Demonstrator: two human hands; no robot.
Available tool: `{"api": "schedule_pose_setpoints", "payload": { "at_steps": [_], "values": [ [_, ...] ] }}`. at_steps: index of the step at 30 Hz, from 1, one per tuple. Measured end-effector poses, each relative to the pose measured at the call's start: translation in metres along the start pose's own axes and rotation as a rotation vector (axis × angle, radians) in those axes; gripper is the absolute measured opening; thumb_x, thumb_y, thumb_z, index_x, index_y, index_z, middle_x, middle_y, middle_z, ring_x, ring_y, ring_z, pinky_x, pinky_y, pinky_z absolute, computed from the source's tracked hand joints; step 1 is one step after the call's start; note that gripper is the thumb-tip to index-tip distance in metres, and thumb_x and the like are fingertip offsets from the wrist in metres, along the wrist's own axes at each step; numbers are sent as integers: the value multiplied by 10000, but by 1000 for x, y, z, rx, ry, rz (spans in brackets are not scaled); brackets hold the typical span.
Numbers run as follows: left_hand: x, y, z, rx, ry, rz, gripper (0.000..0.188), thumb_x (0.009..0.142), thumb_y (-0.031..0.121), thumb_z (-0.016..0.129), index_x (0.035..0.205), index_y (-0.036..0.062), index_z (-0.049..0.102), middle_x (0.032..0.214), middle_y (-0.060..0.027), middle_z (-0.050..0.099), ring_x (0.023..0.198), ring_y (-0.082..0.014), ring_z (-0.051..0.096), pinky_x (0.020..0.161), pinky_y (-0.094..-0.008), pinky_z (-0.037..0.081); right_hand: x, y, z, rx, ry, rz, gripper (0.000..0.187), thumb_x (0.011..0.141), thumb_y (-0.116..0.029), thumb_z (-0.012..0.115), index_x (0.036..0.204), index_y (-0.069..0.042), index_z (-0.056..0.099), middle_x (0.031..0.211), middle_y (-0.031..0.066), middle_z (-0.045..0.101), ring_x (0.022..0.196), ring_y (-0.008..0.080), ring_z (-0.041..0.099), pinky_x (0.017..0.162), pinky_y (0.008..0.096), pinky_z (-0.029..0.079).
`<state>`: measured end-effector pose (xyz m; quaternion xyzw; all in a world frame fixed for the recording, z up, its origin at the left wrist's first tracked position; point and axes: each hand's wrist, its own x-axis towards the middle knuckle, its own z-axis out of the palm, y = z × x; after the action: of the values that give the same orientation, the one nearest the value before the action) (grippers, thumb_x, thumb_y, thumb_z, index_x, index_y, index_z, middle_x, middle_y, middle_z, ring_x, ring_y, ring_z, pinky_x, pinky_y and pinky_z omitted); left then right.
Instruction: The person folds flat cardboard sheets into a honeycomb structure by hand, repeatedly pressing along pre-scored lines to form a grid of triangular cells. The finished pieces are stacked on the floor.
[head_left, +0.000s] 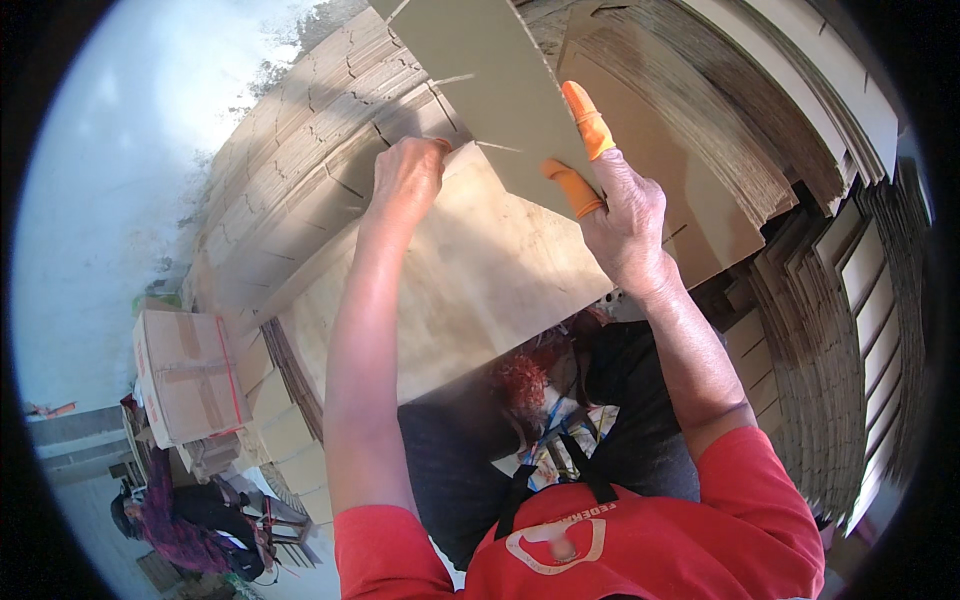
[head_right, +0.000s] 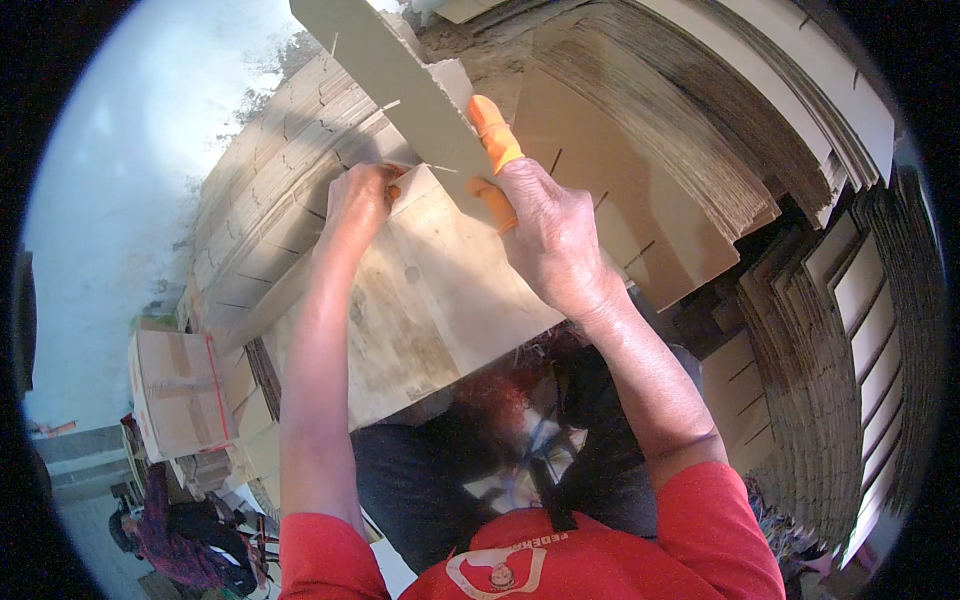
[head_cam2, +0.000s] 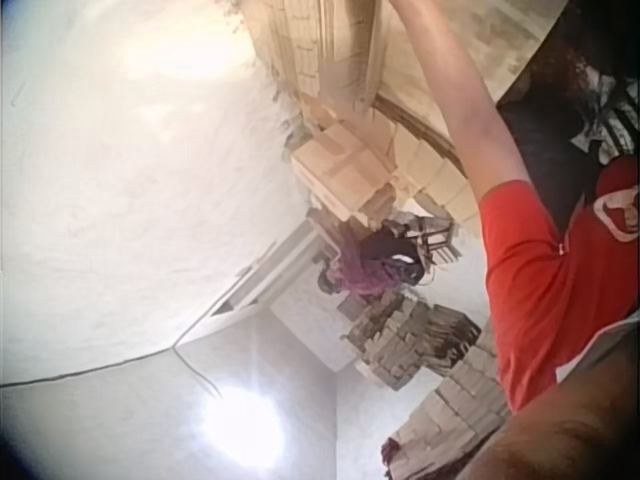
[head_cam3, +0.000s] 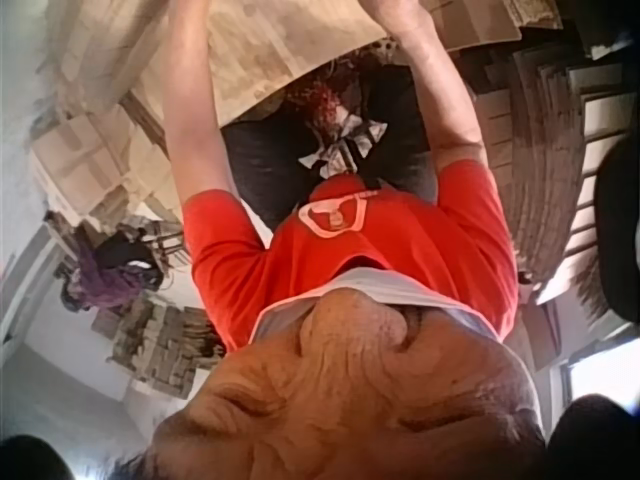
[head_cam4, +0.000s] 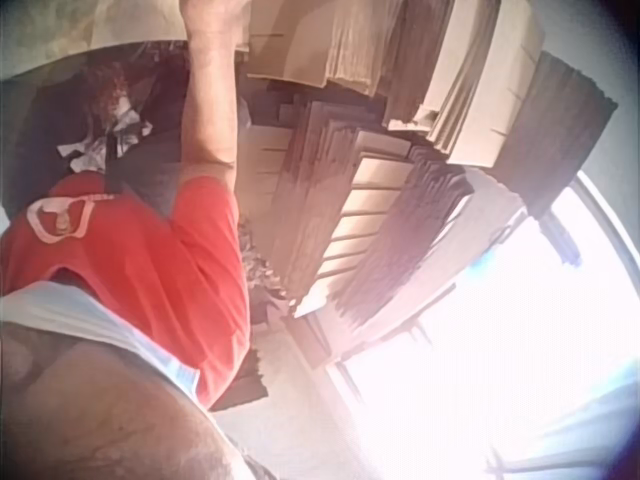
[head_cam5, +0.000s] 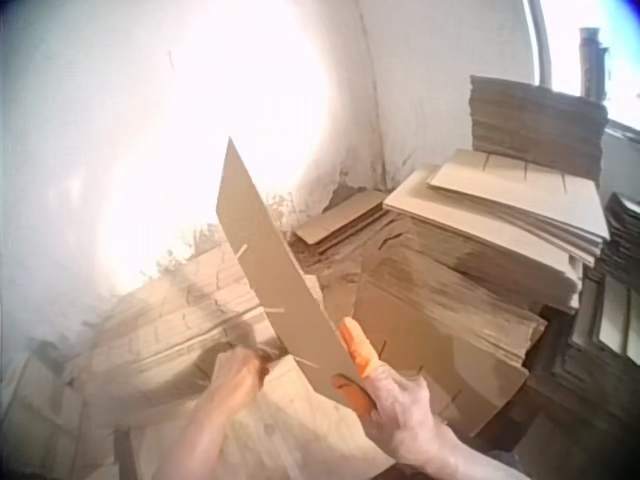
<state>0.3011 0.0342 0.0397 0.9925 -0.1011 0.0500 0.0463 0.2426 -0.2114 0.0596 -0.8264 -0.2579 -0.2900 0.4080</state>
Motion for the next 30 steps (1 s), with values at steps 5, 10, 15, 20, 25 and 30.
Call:
{"api": "schedule_pose_setpoints", "payload": {
  "at_steps": [5,10,15,20,25,30],
  "values": [
    [-4,12,2,-8,58,101,271,760,5,621,972,137,725,819,-129,665,879,-333,648,749,-433,526,0,-1,-3,-2,-62,11,542,800,24,718,1310,-25,540,1097,149,683,865,300,697,753,349,584],
    [-15,41,-14,32,107,155,216,752,-3,600,904,111,702,779,-147,638,849,-321,638,727,-435,523,-3,4,-2,-9,-100,7,528,794,52,706,1288,-60,558,1146,154,659,854,319,689,728,356,586],
    [-31,65,-26,21,223,259,164,746,-1,593,886,47,664,765,-160,606,793,-322,624,692,-438,522,-4,5,5,-77,-150,42,559,810,35,679,1328,-92,514,1222,186,604,842,347,685,684,384,594],
    [-53,97,-44,-125,256,436,64,764,14,586,804,8,634,776,-130,614,809,-297,615,655,-412,529,-10,10,7,-272,-235,42,509,834,0,538,1331,-43,441,1192,212,580,802,372,665,631,397,582],
    [-47,87,-68,-848,-165,-15,307,750,246,781,778,-14,621,807,-131,653,866,-272,587,661,-359,499,-16,20,7,-128,-209,29,565,788,66,522,1336,-33,426,1086,198,588,760,368,650,591,413,565],
    [5,-6,-31,21,437,-28,499,665,316,863,984,17,623,894,-122,654,919,-286,569,761,-400,472,-24,12,16,-98,-216,12,739,716,111,543,1415,-45,359,1042,186,594,738,364,645,593,432,560]
  ]
}}
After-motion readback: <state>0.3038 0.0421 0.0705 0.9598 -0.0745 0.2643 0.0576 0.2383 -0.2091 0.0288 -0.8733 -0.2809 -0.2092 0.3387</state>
